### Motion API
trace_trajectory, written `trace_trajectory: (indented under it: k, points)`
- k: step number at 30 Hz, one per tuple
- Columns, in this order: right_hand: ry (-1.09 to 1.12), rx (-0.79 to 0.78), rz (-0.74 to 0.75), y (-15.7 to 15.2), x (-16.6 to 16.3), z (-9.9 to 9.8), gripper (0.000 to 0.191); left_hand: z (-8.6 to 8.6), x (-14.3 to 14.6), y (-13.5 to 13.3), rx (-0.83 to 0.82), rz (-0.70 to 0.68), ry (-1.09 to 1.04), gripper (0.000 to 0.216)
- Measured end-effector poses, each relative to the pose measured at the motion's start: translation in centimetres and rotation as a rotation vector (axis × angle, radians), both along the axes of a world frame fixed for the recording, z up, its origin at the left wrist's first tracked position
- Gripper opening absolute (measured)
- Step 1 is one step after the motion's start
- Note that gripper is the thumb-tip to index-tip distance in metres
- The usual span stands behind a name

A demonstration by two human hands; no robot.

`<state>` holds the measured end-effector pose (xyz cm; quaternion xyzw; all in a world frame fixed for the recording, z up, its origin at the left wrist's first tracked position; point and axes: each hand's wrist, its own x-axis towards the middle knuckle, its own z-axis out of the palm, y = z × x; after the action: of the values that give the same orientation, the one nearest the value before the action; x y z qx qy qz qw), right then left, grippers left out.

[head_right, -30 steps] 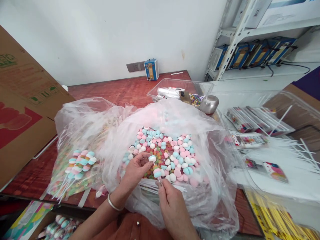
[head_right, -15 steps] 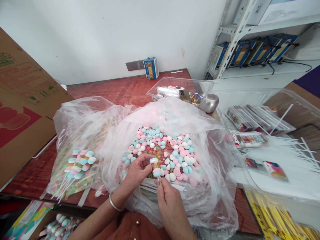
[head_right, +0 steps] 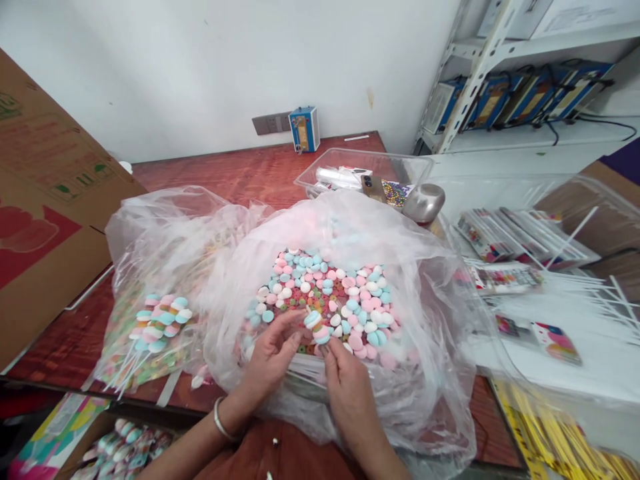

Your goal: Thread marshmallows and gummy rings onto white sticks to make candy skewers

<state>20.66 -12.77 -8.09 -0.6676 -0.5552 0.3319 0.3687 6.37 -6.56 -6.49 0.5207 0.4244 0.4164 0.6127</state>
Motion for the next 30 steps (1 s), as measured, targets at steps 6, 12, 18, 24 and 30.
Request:
trace_trajectory:
  k: [6,12,18,24,30]
  points:
    - [-0.155,0.153,0.049,0.1,-0.5,1.2,0.034,1.4,1.8,1.3,-0.354,0.161,-0.517,0.032]
    - [-0.383,0.211,0.060,-1.5,-0.5,0.2,0.034,1.7,4.8,0.1,-0.484,0.107,-0.597,0.029]
    - [-0.436,0.251,0.068,-1.3,-0.7,-0.1,0.037,1.5,5.5,-1.1,-0.363,0.060,-0.471,0.030]
    - [-0.185,0.117,0.063,0.2,-0.5,0.9,0.033,0.7,0.6,0.6,-0.143,0.016,-0.155,0.038]
    - [-0.075,-0.068,0.128,-0.9,0.6,0.2,0.032,-0.1,-6.3,-1.0,0.346,-0.310,0.834,0.022]
